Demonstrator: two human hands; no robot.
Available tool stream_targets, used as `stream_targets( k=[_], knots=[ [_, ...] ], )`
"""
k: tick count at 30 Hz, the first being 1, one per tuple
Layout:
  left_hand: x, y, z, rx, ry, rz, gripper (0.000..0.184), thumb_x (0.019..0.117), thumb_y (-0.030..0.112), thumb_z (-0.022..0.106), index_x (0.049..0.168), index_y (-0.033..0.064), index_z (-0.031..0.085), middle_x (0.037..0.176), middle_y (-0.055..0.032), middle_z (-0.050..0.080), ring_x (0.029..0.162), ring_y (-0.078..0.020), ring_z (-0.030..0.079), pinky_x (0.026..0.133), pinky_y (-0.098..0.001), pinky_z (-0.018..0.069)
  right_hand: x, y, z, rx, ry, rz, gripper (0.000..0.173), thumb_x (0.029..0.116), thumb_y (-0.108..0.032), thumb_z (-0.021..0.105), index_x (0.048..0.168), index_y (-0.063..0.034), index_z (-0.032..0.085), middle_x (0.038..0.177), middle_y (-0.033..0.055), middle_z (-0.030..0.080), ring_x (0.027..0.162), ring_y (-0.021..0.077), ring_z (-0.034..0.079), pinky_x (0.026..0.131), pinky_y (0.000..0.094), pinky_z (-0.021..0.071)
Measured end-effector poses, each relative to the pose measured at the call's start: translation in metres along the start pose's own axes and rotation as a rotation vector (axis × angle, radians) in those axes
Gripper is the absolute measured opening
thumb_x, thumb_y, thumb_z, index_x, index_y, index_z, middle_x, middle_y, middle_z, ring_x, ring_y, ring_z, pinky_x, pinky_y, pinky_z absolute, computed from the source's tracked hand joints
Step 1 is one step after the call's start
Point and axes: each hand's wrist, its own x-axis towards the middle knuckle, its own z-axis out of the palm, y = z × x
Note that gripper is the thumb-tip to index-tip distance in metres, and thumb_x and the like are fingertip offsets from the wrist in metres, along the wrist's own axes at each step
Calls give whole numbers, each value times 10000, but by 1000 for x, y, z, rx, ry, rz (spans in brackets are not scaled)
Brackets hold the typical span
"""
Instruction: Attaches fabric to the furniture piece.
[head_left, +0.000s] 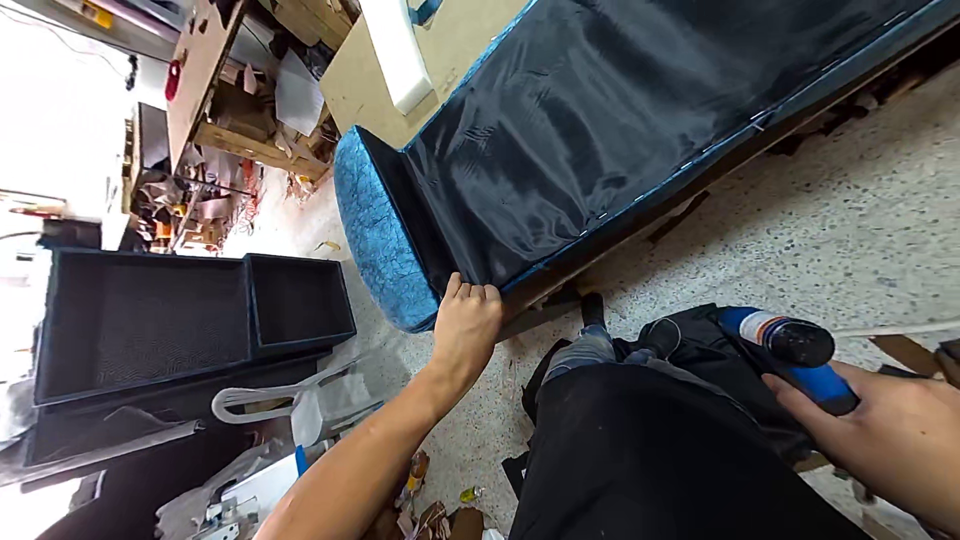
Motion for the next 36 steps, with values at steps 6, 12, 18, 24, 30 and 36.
stream_targets(
  k=[6,12,18,24,30,36],
  knots=[
    [4,21,14,97,-6,46,66,916,-39,619,899,-69,674,772,-182,681,779,-346,701,1068,-592,444,-18,3,6,16,-68,50,482,911,-500,566,819,-39,671,628,162,613,582,362,631,511,575,439],
    [-15,36,31,70,46,-20,146,967,8,556,986,-66,680,1014,-273,727,1136,-446,682,1146,-559,407,-17,-21,10,24,-79,83,502,919,-518,588,813,-33,664,642,162,620,600,351,636,529,570,449],
    [-34,63,52,42,76,-169,298,1025,69,465,1075,-107,700,1437,-428,475,1408,-515,454,1178,-530,392,-1,-65,10,-33,0,6,473,884,-559,561,752,-112,643,572,61,564,523,256,587,466,500,415],
    [-39,76,57,0,124,-358,167,938,97,593,906,-13,715,1537,-287,428,995,-317,644,787,-426,490,30,-129,-7,179,-43,12,450,868,-717,576,783,-280,650,573,-113,576,471,43,562,409,319,462],
    [-46,70,58,-36,18,-253,204,964,96,583,975,-39,734,1584,-307,366,587,-196,645,530,-311,494,100,-178,6,1081,-598,171,377,946,-456,667,1010,-87,710,598,92,571,459,198,587,458,365,569],
    [-52,66,55,-158,-28,-276,320,912,123,697,1192,-30,714,1598,-317,326,558,-173,639,543,-320,512,119,-206,50,1219,-857,328,356,1047,-372,527,960,-52,656,540,7,481,397,111,508,417,300,535]
  ],
)
